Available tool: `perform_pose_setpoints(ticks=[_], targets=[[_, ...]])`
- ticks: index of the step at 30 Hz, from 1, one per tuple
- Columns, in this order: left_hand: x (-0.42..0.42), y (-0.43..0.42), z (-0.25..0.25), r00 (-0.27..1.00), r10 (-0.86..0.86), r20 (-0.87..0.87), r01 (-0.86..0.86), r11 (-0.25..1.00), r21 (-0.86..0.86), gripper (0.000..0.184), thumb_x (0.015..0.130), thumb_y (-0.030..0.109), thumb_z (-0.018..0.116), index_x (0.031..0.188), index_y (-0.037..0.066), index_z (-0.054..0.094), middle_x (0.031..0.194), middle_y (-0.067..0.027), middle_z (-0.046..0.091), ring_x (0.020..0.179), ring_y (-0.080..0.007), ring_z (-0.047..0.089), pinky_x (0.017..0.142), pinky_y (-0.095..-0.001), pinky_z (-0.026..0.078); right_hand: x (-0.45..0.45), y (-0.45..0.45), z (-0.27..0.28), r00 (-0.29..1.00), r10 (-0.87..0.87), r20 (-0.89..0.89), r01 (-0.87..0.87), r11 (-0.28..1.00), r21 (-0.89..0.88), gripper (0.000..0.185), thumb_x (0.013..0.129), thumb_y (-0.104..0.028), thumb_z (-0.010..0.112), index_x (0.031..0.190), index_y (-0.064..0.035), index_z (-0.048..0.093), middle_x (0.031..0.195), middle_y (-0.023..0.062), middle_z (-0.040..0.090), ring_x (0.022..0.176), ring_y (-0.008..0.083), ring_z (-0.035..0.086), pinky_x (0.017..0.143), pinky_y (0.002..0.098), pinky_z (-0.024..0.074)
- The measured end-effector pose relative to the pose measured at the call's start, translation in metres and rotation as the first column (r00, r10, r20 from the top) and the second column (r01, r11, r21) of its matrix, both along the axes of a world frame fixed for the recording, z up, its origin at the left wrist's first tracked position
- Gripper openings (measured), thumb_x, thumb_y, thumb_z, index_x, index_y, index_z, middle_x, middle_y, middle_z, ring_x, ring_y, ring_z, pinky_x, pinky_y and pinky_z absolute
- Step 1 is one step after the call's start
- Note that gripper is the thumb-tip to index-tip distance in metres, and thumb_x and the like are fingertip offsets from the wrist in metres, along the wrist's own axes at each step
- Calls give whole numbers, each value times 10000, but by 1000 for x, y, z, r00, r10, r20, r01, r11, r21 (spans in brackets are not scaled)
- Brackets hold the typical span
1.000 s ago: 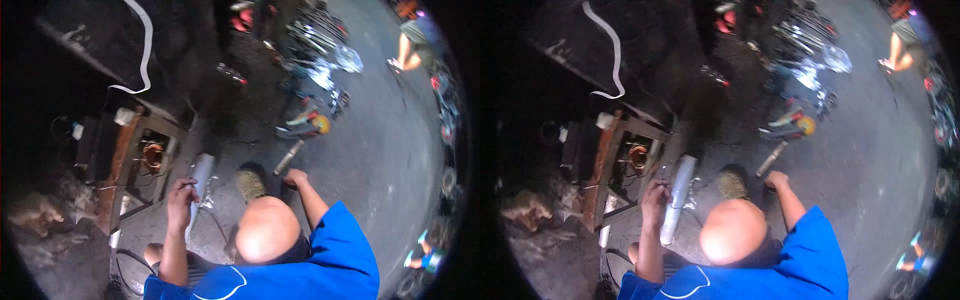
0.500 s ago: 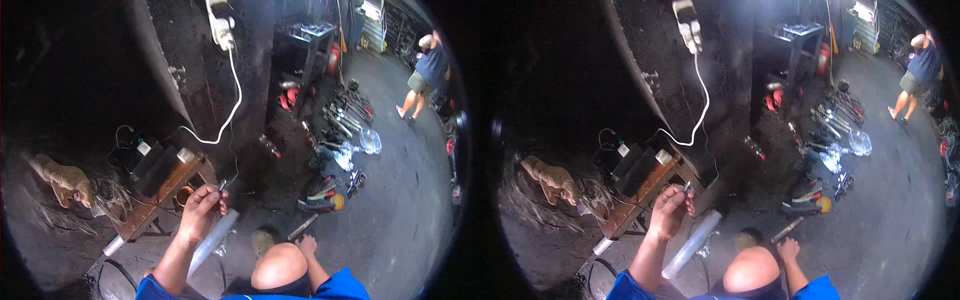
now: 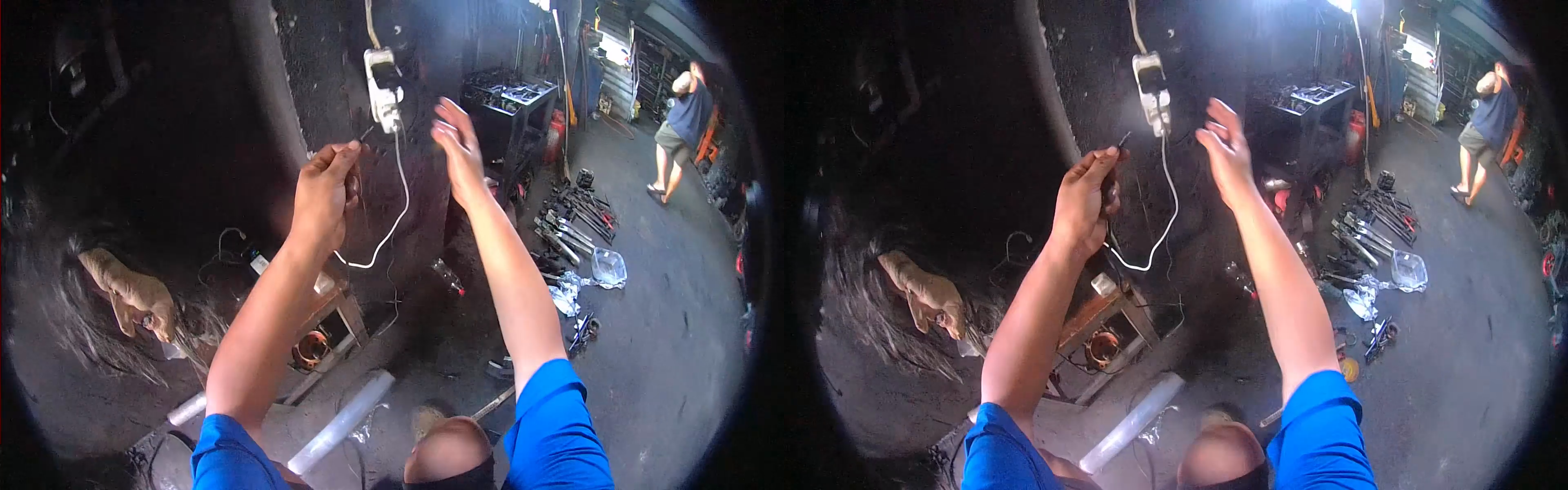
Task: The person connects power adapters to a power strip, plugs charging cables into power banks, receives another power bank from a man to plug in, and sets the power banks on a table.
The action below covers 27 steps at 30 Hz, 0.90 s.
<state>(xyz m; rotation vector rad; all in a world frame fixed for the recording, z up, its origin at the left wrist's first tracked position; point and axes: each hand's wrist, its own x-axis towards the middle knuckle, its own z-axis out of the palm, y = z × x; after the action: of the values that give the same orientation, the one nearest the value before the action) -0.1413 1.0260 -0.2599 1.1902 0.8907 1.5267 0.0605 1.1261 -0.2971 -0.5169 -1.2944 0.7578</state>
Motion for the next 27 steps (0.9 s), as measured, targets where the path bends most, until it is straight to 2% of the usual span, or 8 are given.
perform_pose_setpoints(ticks=[2, 4, 5, 9, 11, 14, 16, 27], targets=[[1, 18, 8, 997, 45, -63, -41, 996, 74, 154, 946, 156, 583, 954, 18, 651, 658, 14, 484, 553, -59, 428, 490, -220, 325, -18, 29, 16, 997, 67, 33, -66, 998, -22, 709, 810, -98, 636, 1466, -114, 370, 1443, 136, 419, 1267, 247, 429, 1065, 356, 352], [2, 29, 10, 756, 496, -426, -383, 864, 327, 176, 875, 165, 660, 870, -11, 677, 652, -66, 578, 617, -166, 566, 589, -341, 453, -29, 42, 29, 981, 107, 164, -113, 993, 22, 754, 801, -57, 629, 1489, -116, 328, 1419, 137, 447, 1257, 220, 448, 1054, 330, 356], [0, 33, 9, 663, 622, -417, -392, 763, 514, 207, 830, 162, 696, 819, -41, 660, 728, -151, 621, 684, -273, 626, 674, -407, 478, -31, 42, 32, 980, 104, 171, -109, 994, 21, 754, 801, -57, 629, 1489, -116, 328, 1419, 137, 447, 1257, 220, 448, 1054, 330, 356], [6, 36, 16, 558, 703, -441, -353, 682, 641, 213, 810, 159, 704, 819, -47, 649, 786, -189, 626, 722, -335, 635, 690, -414, 477, -38, 39, 57, 929, 88, 361, -91, 996, -10, 689, 810, -68, 655, 1436, -53, 367, 1329, 136, 517, 1201, 206, 504, 1029, 324, 380], [8, 43, 16, 500, 730, -466, -325, 657, 680, 227, 840, 160, 695, 855, -60, 643, 821, -192, 660, 735, -258, 655, 704, -360, 490, -37, 40, 60, 925, 129, 356, -116, 992, -58, 669, 811, -101, 686, 1407, -31, 391, 1298, 136, 536, 1184, 206, 517, 1017, 330, 393], [8, 46, 18, 447, 777, -444, -357, 610, 707, 215, 838, 144, 690, 864, -63, 636, 826, -188, 650, 737, -282, 649, 701, -363, 488, -40, 37, 61, 897, 149, 416, -123, 988, -88, 779, 809, -54, 727, 1468, -24, 314, 1438, 142, 429, 1311, 212, 421, 1101, 340, 328], [0, 46, 19, 423, 801, -423, -351, 575, 739, 205, 842, 136, 684, 869, -60, 633, 816, -184, 642, 734, -284, 644, 701, -361, 487, -47, 54, 50, 885, -3, 465, -52, 993, 105, 757, 808, -90, 749, 1442, -14, 342, 1387, 139, 467, 1232, 216, 488, 1060, 340, 388], [-17, 24, 31, 436, 766, -472, -347, 627, 697, 215, 796, 118, 694, 845, -76, 616, 820, -236, 610, 766, -402, 621, 697, -435, 474, -68, -8, 52, 817, -356, 454, 226, 922, 315, 741, 704, -265, 845, 1285, -20, 456, 1161, 183, 642, 1109, 283, 616, 946, 371, 461]])
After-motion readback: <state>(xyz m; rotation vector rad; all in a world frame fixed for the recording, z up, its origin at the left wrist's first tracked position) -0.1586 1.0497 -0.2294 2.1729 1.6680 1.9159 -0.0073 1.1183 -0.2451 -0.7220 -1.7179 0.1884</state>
